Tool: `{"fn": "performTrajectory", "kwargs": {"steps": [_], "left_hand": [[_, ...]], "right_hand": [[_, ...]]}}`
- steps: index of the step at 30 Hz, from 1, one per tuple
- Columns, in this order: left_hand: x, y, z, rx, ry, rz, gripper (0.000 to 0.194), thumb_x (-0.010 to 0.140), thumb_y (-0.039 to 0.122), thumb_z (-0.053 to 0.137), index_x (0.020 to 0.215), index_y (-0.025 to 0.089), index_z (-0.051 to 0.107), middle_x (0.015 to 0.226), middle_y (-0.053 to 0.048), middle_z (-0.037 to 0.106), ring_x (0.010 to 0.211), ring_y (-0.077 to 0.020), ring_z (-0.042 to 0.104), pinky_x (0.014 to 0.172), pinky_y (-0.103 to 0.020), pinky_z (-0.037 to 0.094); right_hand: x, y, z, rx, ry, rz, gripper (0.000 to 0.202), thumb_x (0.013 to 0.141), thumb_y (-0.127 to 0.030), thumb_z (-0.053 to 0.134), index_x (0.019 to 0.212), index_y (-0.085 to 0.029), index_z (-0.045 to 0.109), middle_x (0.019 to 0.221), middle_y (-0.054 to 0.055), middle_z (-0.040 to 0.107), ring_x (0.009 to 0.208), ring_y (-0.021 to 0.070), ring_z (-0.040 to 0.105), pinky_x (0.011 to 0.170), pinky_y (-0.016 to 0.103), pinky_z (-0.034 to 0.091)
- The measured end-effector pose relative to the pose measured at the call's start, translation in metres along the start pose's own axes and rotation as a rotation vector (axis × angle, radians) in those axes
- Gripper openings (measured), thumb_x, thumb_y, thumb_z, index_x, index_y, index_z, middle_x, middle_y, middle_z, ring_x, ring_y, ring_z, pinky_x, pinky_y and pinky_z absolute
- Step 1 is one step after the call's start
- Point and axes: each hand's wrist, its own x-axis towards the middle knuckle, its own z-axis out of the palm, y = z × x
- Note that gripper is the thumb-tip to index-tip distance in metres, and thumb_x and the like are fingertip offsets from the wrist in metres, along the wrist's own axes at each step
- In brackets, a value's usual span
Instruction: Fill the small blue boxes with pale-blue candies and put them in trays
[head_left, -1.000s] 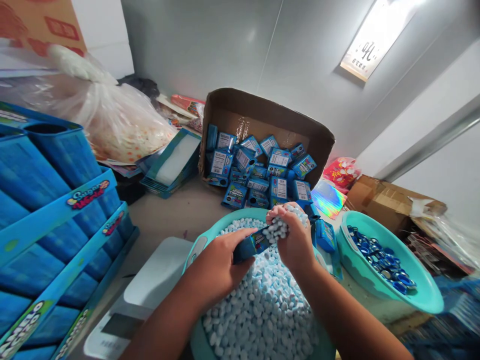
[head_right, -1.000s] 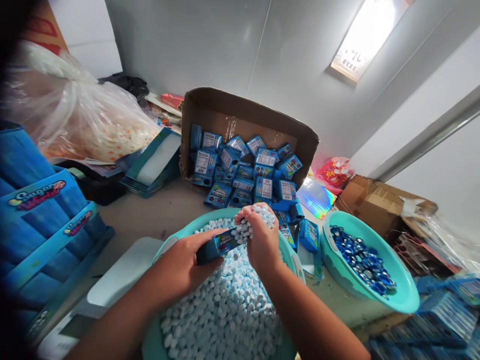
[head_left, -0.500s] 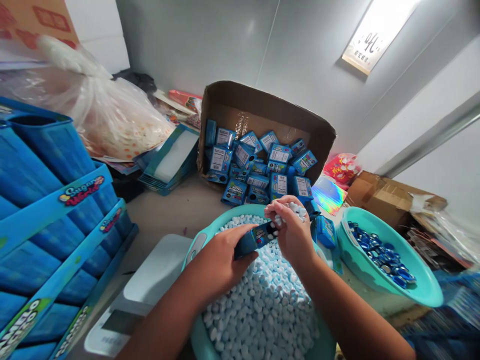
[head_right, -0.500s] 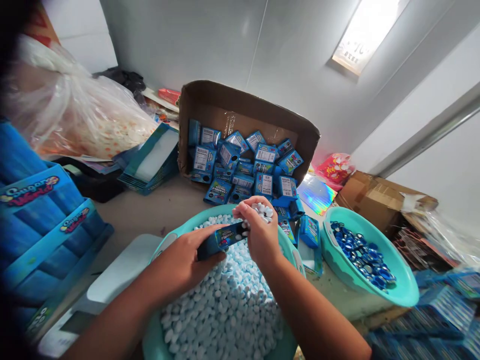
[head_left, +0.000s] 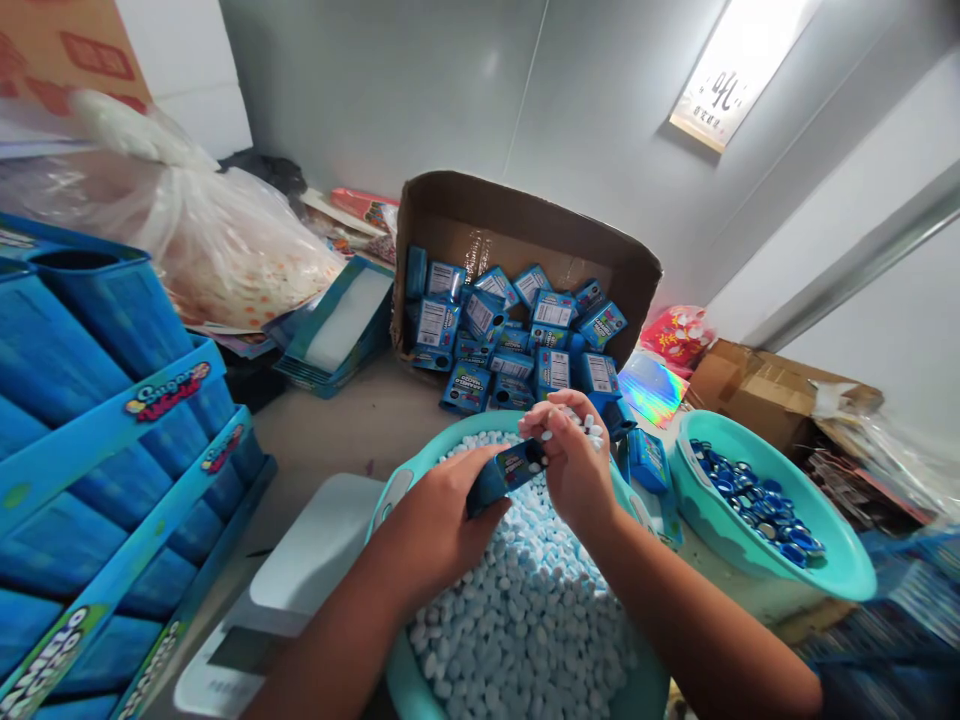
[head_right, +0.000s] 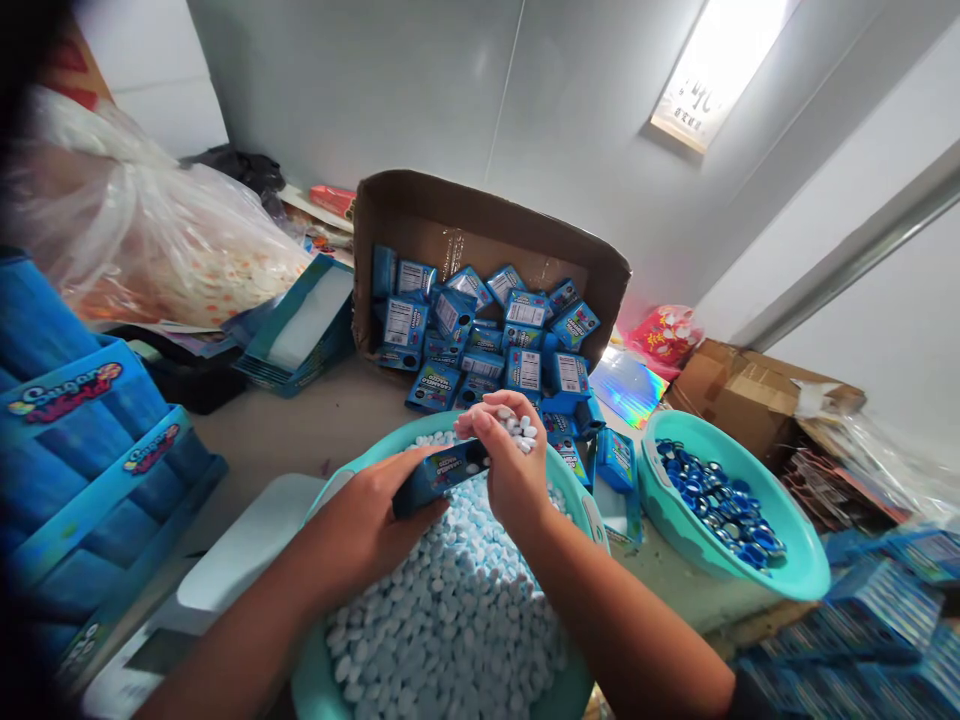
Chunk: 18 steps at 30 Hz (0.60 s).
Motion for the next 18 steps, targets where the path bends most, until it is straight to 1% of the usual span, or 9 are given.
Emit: {"fn": "performTrajectory", "kwargs": {"steps": [5,9,11,14,16,18], "left_hand": [[0.0001,0.0002,-0.0006,0.002,-0.033,-0.019,0.05,0.087,0.027,0.061,0.137,0.028,0.056,0.14,0.0,0.062,0.13,-0.0229,0.056,0.112,-0.037,0.044],[-0.0004,0.0007,-0.0004,0.012,-0.034,-0.014,0.048,0.088,0.027,0.06,0.136,0.026,0.054,0.139,-0.003,0.062,0.129,-0.0235,0.057,0.111,-0.039,0.044],[0.0,0.0019,-0.0004,0.017,-0.034,-0.042,0.045,0.088,0.028,0.06,0.132,0.026,0.055,0.132,-0.003,0.064,0.122,-0.0246,0.06,0.106,-0.039,0.047],[0.0006,0.0042,-0.0002,0.026,-0.048,-0.128,0.038,0.087,0.028,0.06,0.125,0.025,0.057,0.12,-0.004,0.068,0.109,-0.0256,0.065,0.094,-0.039,0.052],[0.0008,0.0047,0.0003,0.035,-0.055,-0.163,0.036,0.086,0.028,0.059,0.122,0.025,0.057,0.116,-0.005,0.069,0.105,-0.0254,0.066,0.091,-0.038,0.052],[0.0009,0.0034,0.0014,0.042,-0.055,-0.182,0.035,0.087,0.03,0.058,0.121,0.025,0.056,0.114,-0.005,0.07,0.103,-0.025,0.067,0.089,-0.037,0.053]], "right_hand": [[0.0026,-0.0016,-0.0006,-0.018,-0.015,0.019,0.029,0.069,-0.031,0.084,0.089,-0.023,0.064,0.078,-0.002,0.071,0.075,0.0156,0.068,0.078,0.032,0.055],[0.0025,-0.0034,-0.0012,-0.015,0.02,0.065,0.03,0.066,-0.031,0.086,0.089,-0.022,0.068,0.08,-0.001,0.072,0.076,0.0155,0.07,0.079,0.032,0.057],[0.0026,-0.0021,-0.0017,-0.018,0.028,0.073,0.03,0.067,-0.033,0.086,0.088,-0.021,0.069,0.08,0.0,0.072,0.077,0.0163,0.071,0.08,0.033,0.058],[0.0029,0.0008,-0.0028,-0.029,-0.011,0.039,0.033,0.072,-0.032,0.084,0.098,-0.022,0.067,0.083,0.0,0.073,0.081,0.019,0.073,0.082,0.035,0.059],[0.003,0.0012,-0.003,-0.028,-0.045,0.019,0.037,0.074,-0.03,0.083,0.105,-0.025,0.063,0.084,-0.001,0.074,0.084,0.0202,0.074,0.082,0.037,0.059],[0.0026,-0.0002,-0.0025,-0.037,-0.075,0.029,0.039,0.075,-0.032,0.083,0.108,-0.026,0.062,0.085,0.0,0.076,0.087,0.0208,0.075,0.083,0.037,0.058]]}}
